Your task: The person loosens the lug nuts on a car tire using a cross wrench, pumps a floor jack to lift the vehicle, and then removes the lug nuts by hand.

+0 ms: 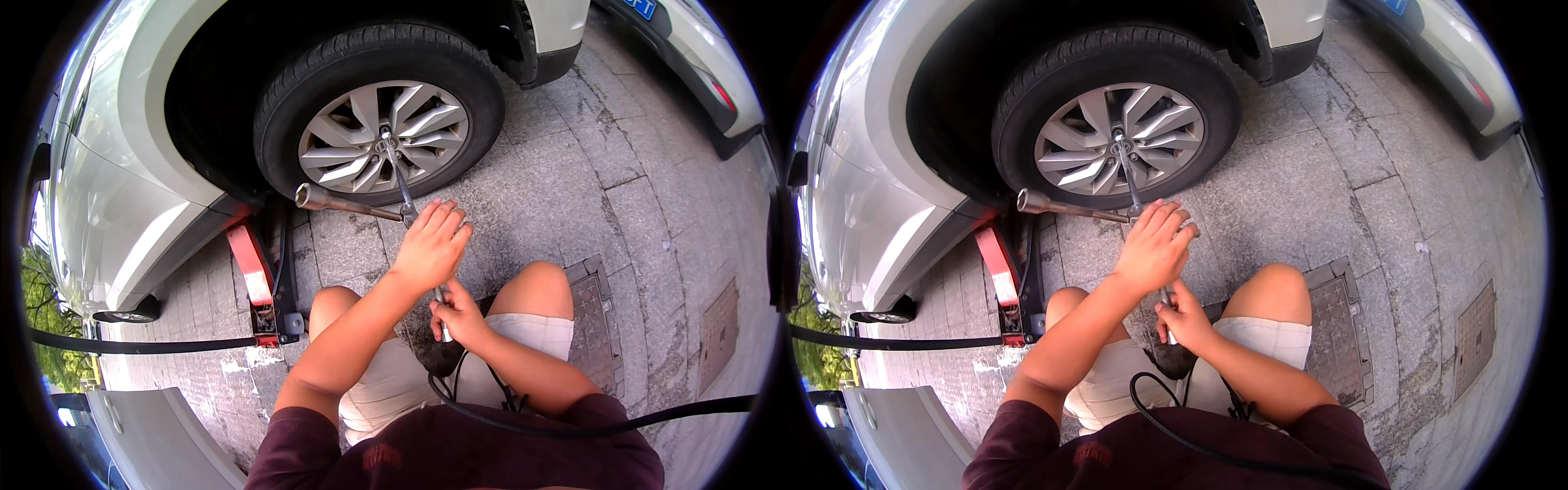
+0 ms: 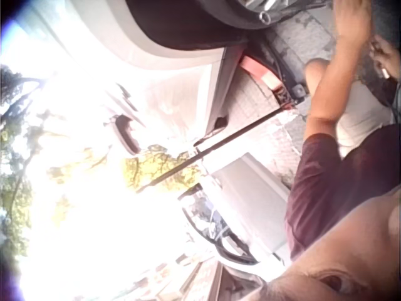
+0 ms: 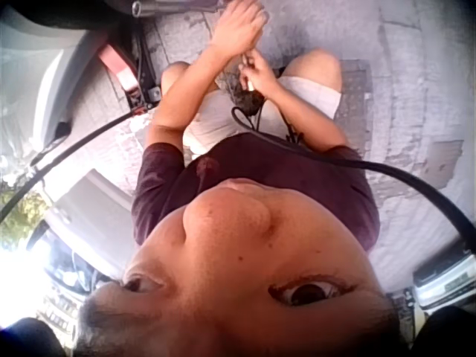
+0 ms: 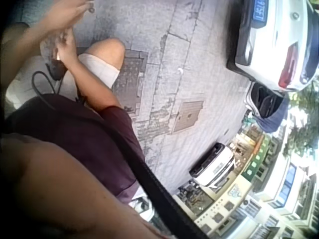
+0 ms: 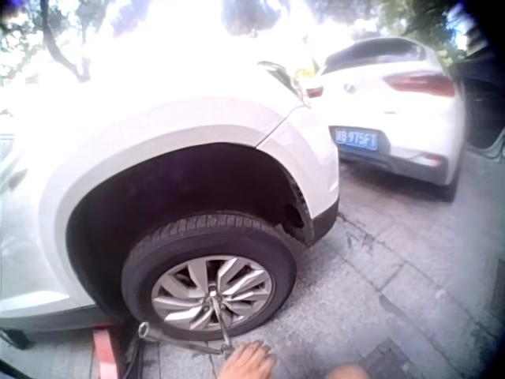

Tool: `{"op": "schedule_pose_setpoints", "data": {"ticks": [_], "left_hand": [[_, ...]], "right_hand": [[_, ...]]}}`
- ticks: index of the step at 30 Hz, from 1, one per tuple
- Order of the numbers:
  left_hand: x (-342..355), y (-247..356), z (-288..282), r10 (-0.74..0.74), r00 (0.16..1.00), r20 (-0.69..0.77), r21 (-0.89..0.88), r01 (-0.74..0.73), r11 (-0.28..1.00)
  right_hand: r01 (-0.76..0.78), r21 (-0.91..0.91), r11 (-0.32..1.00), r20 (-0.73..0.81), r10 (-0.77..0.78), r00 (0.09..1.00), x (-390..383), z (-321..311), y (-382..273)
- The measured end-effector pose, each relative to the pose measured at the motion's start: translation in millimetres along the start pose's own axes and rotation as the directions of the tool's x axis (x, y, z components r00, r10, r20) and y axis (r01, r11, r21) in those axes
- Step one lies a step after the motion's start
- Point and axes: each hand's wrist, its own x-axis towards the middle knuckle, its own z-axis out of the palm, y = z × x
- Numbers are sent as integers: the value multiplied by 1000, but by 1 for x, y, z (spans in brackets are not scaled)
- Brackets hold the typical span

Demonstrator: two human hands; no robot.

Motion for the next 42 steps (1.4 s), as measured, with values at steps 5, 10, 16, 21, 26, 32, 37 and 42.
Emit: {"op": "schedule_pose_setpoints", "data": {"ticks": [5,10,16,21,26,32,37,42], "left_hand": [[13,-17,32,-44,962,270,80,23,997],[12,-23,36,-175,966,190,38,170,985],[-19,-5,32,-653,678,-338,121,719,684],[-84,5,113,-459,195,867,-481,84,-873],[-143,35,141,-358,403,843,-515,411,-752],[-91,36,55,-481,291,827,-544,197,-816],[-89,46,18,-538,398,743,-661,563,-496],[-92,44,30,-559,439,703,-699,571,-431]], "right_hand": [[-42,72,997,12,41,999,-1,0,-7],[-32,-3,999,13,32,999,1,-3,1],[-99,87,991,14,99,995,-3,-2,-7],[-114,229,967,49,106,993,-2,8,-10],[-125,327,937,71,107,992,2,3,-4],[-61,213,975,-13,65,998,5,-7,-5],[21,63,998,-29,-19,999,8,3,-10],[-31,196,980,-123,56,991,11,-7,-10]]}}
